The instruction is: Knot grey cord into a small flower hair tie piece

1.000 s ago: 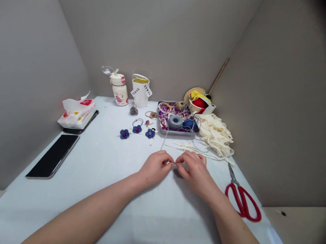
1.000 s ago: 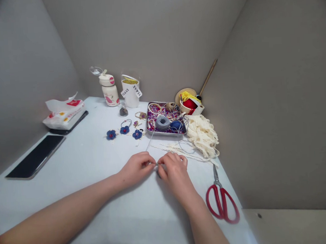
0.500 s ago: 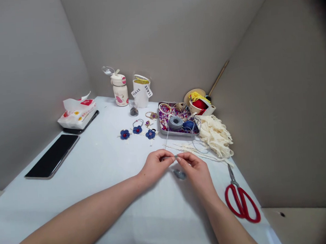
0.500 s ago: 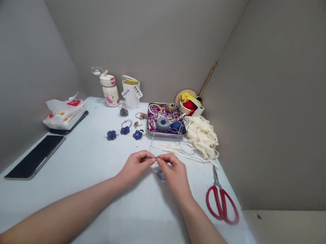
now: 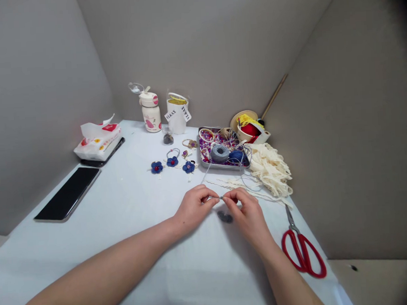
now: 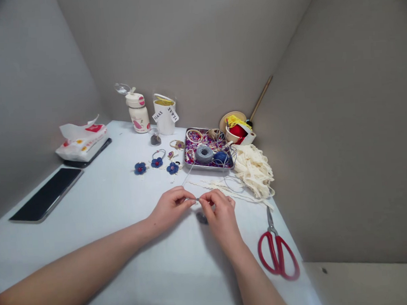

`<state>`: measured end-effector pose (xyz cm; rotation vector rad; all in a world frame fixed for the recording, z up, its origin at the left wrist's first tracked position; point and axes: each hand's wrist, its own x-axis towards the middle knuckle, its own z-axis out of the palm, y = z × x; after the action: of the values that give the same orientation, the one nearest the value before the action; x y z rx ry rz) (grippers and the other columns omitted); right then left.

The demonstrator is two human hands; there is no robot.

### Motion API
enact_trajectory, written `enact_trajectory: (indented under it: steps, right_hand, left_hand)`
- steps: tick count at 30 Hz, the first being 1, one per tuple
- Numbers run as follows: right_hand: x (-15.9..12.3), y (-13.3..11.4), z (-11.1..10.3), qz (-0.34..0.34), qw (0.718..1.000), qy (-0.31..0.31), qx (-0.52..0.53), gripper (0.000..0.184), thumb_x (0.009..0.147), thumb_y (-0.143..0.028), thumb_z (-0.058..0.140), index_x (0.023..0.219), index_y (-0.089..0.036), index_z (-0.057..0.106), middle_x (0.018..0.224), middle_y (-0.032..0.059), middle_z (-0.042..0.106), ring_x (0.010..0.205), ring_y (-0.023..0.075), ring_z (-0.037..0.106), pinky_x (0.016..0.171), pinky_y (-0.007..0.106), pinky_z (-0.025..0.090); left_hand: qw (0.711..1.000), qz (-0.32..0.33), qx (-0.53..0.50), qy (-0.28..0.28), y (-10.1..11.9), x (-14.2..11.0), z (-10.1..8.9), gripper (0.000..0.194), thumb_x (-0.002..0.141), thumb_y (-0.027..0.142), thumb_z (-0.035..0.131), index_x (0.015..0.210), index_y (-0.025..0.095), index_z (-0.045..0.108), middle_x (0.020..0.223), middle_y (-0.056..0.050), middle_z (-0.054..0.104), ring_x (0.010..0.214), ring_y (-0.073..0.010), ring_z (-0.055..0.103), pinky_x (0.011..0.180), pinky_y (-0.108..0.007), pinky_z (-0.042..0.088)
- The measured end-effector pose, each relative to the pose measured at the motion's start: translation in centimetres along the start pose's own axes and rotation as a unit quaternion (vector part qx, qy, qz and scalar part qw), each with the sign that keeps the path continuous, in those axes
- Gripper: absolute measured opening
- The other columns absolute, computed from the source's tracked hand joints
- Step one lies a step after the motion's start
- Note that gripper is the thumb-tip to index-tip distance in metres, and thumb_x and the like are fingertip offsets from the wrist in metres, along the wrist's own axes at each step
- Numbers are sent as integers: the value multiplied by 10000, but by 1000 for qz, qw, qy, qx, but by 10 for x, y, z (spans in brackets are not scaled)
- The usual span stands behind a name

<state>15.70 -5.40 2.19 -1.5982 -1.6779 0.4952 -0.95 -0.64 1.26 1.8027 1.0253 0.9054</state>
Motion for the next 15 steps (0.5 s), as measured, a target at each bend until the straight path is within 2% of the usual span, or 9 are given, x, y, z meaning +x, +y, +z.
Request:
enact_trajectory:
  steps: [5,10,13,15]
  right_hand:
    - [-2,0,0,-52,991,-26,-122,152,920,-262,482,818,-216,585,835,9,620,845,181,552,840,373,260]
    - [-3,-1,0,-108,973,-42,-202,180,942,-233,455,820,-206,586,849,22,621,847,189,539,873,404,234]
    - [-3,-1,1,-107,974,-35,-197,178,938,-239,461,823,-209,593,851,25,623,860,199,544,892,424,237]
    - [-3,-1,0,-79,987,-16,-140,142,923,-248,482,866,-216,608,892,33,630,891,203,556,901,422,263]
  left_hand:
    - [997,42,60,-13,-3,-1,1,135,834,235,584,821,204,715,758,-15,601,739,-143,538,718,-264,408]
    - [991,63,115,-34,-8,-4,1,147,833,197,562,845,203,708,756,-13,569,751,-145,534,704,-265,391]
    - [993,62,99,-35,-6,-3,1,142,824,189,562,820,195,704,747,-10,566,742,-141,524,696,-264,383]
    - [998,31,51,-14,-3,-2,1,127,813,208,576,789,186,699,730,-9,569,713,-136,512,680,-262,381]
